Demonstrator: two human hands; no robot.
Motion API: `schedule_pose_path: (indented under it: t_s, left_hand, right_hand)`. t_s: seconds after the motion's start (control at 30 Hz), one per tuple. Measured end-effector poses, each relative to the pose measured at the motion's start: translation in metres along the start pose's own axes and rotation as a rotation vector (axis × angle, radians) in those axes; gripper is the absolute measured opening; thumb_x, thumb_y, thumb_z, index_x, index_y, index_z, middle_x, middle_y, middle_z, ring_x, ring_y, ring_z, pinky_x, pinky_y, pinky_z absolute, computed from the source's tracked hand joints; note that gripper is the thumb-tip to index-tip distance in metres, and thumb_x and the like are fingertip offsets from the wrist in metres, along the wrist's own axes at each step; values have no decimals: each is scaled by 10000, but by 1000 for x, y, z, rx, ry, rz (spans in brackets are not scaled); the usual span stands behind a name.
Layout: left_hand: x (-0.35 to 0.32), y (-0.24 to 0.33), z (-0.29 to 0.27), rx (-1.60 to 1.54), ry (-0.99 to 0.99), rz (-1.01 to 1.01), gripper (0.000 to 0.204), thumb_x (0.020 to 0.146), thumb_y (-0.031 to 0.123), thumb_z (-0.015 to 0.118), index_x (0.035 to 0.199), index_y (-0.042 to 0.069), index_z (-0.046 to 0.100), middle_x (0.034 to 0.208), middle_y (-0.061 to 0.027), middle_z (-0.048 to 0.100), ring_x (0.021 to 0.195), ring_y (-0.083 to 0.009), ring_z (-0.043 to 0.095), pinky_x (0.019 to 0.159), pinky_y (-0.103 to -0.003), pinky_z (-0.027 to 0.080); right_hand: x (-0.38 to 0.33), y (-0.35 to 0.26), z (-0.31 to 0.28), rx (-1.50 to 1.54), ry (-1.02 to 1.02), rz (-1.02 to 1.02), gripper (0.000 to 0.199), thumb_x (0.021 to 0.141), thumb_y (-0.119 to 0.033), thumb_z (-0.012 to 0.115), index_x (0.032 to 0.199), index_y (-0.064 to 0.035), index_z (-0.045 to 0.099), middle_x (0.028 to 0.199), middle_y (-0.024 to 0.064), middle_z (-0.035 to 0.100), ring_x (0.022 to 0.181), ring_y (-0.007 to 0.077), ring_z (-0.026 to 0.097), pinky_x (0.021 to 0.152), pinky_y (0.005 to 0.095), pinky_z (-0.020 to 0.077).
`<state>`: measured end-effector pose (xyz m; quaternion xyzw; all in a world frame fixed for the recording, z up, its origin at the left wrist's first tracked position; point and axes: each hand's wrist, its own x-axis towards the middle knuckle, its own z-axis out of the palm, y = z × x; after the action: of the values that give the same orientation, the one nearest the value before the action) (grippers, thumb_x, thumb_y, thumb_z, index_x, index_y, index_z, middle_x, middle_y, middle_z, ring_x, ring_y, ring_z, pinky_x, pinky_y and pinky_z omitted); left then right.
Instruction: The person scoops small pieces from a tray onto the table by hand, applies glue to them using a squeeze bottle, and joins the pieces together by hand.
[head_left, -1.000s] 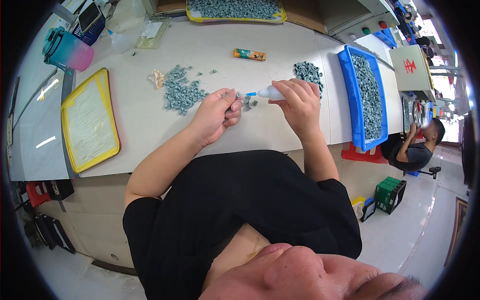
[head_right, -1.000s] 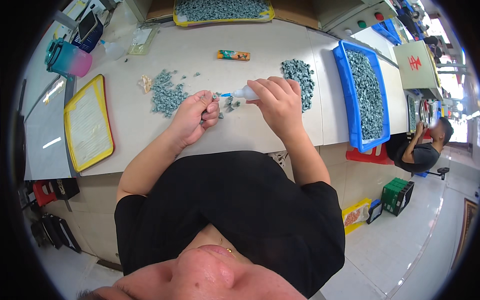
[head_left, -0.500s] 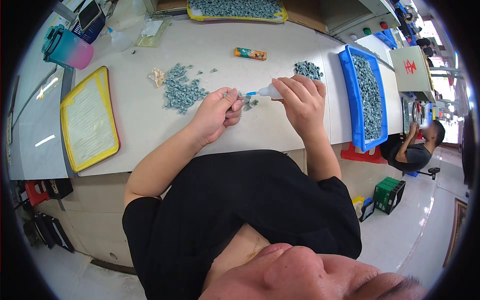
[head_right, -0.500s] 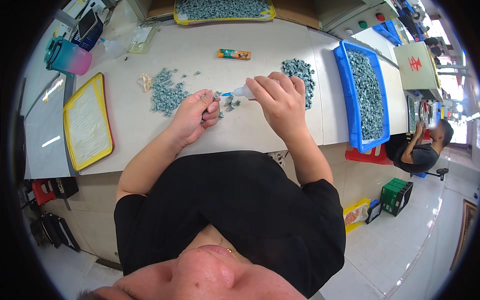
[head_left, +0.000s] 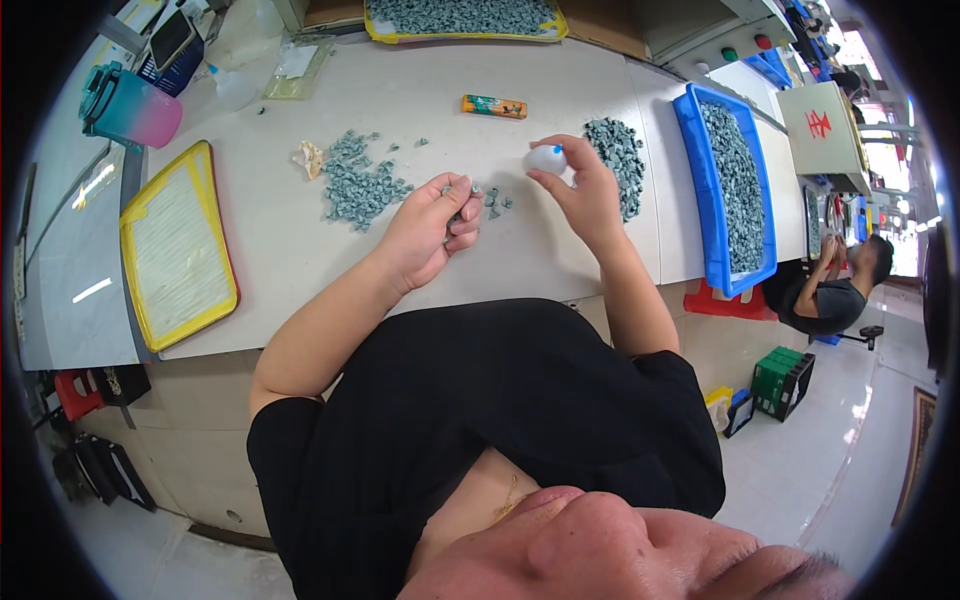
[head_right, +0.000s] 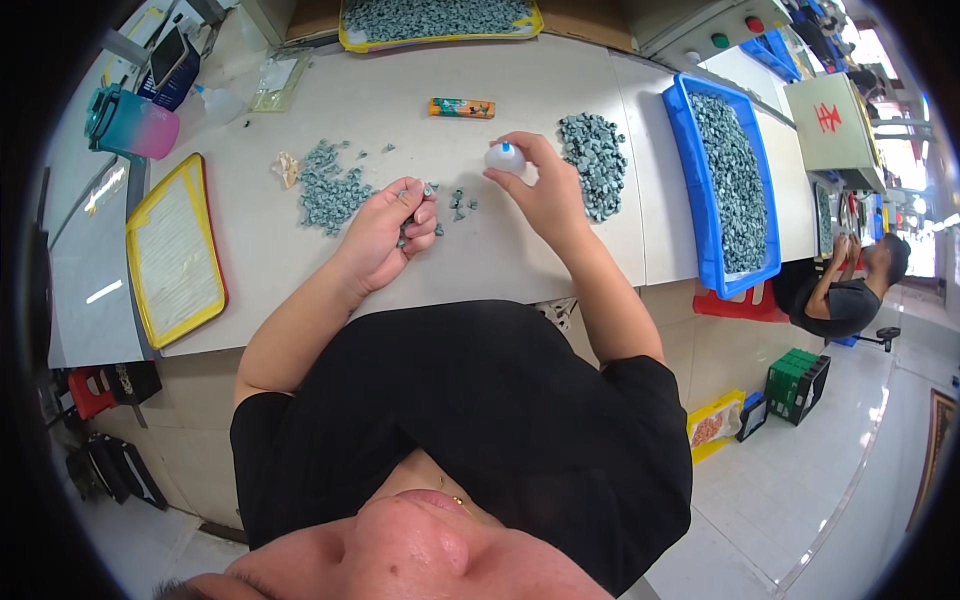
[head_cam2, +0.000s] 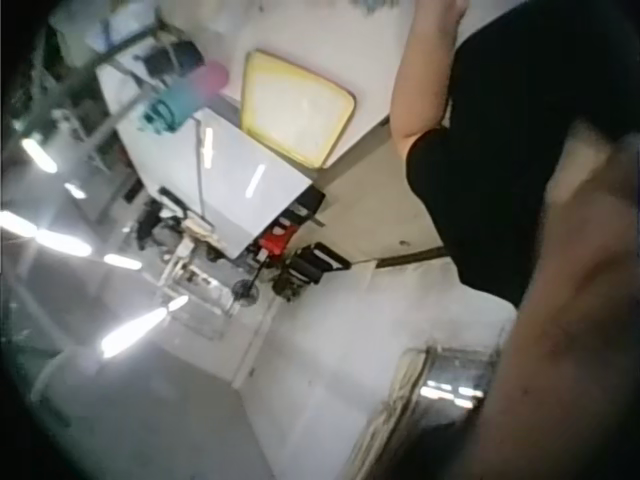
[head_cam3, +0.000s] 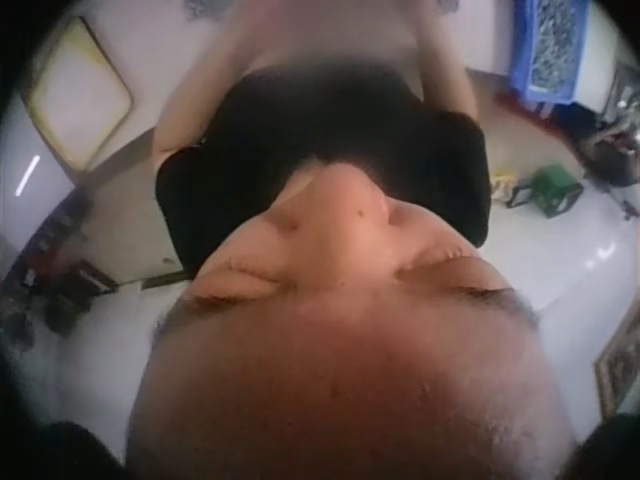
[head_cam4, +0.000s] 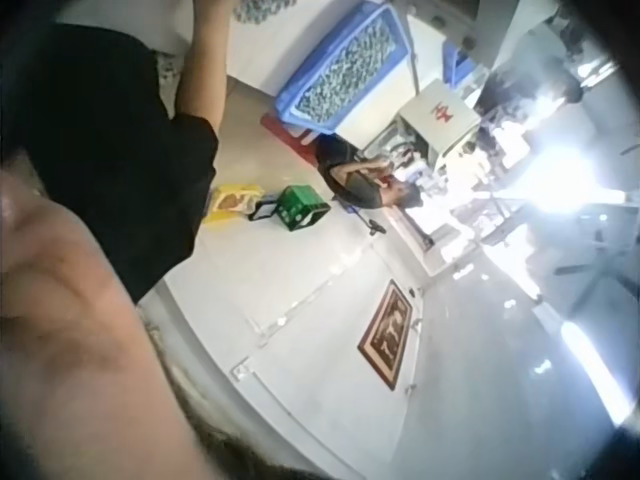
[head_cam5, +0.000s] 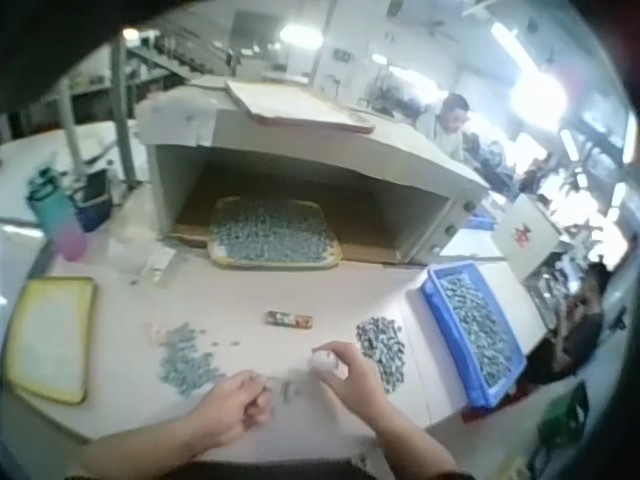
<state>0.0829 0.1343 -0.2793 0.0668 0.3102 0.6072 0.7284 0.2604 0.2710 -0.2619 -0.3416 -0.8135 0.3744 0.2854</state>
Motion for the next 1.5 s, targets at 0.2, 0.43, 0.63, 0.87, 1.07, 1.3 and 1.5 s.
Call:
schedule_pose_path:
  t_s: [0.2, 0.43, 0.63, 0.87, 1.07, 1.3, 1.5]
  left_hand:
    - [1, 2, 1, -17, 12, -4, 184, 1012, 197, 479, 952, 25, 499, 740, -8, 446, 609, -84, 343, 505, -219, 291]
    - [-1, 0, 2, -36, 16, -21, 180, 1013, 191, 476, 952, 23, 494, 741, -9, 448, 609, -84, 345, 505, -217, 292]
    - [1, 1, 2, -38, 15, -39, 175, 1015, 185, 467, 949, 24, 493, 734, -9, 445, 607, -85, 343, 503, -219, 288]
    - [-2, 3, 2, -43, -47, -64, 204, 1020, 211, 461, 951, 20, 474, 732, 2, 442, 594, -77, 329, 519, -219, 299]
    - [-2, 2, 2, -46, -74, -70, 215, 1021, 223, 459, 930, 30, 480, 728, 7, 440, 591, -77, 324, 522, -217, 300]
    - [-2, 1, 0, -32, -137, -74, 222, 1024, 247, 450, 923, 53, 486, 718, 17, 429, 580, -67, 324, 517, -215, 290]
    - [-5, 2, 5, 1, -109, -86, 225, 1023, 257, 452, 906, 67, 478, 704, 25, 418, 573, -62, 323, 506, -212, 281]
  right_hand:
    - [7, 31, 3, 323, -117, 97, 422, 823, -2, 697, 1205, -22, 519, 1128, 70, 657, 1027, 182, 624, 913, 297, 475]
    - [2, 19, -49, -394, -193, -86, 164, 767, 30, 598, 871, -18, 715, 955, 85, 698, 896, 276, 594, 829, 369, 484]
    - [-17, 18, -47, -712, -253, -247, 237, 754, 24, 594, 962, -28, 695, 977, 70, 673, 946, 263, 587, 878, 371, 459]
    - [-20, 5, -36, -402, -119, -170, 222, 807, 29, 616, 1015, -23, 669, 979, 97, 651, 842, 252, 635, 742, 337, 521]
    - [-21, -30, -13, -11, -123, -150, 166, 854, -10, 644, 1019, -15, 652, 921, 98, 642, 781, 188, 641, 663, 291, 505]
    - [-15, -28, 17, 217, -143, -170, 186, 810, 104, 653, 985, 53, 616, 997, 100, 654, 881, 171, 666, 813, 280, 545]
    - [-13, -32, 25, 30, -58, -423, 196, 736, 75, 719, 908, -5, 670, 939, 105, 673, 838, 218, 668, 737, 282, 542]
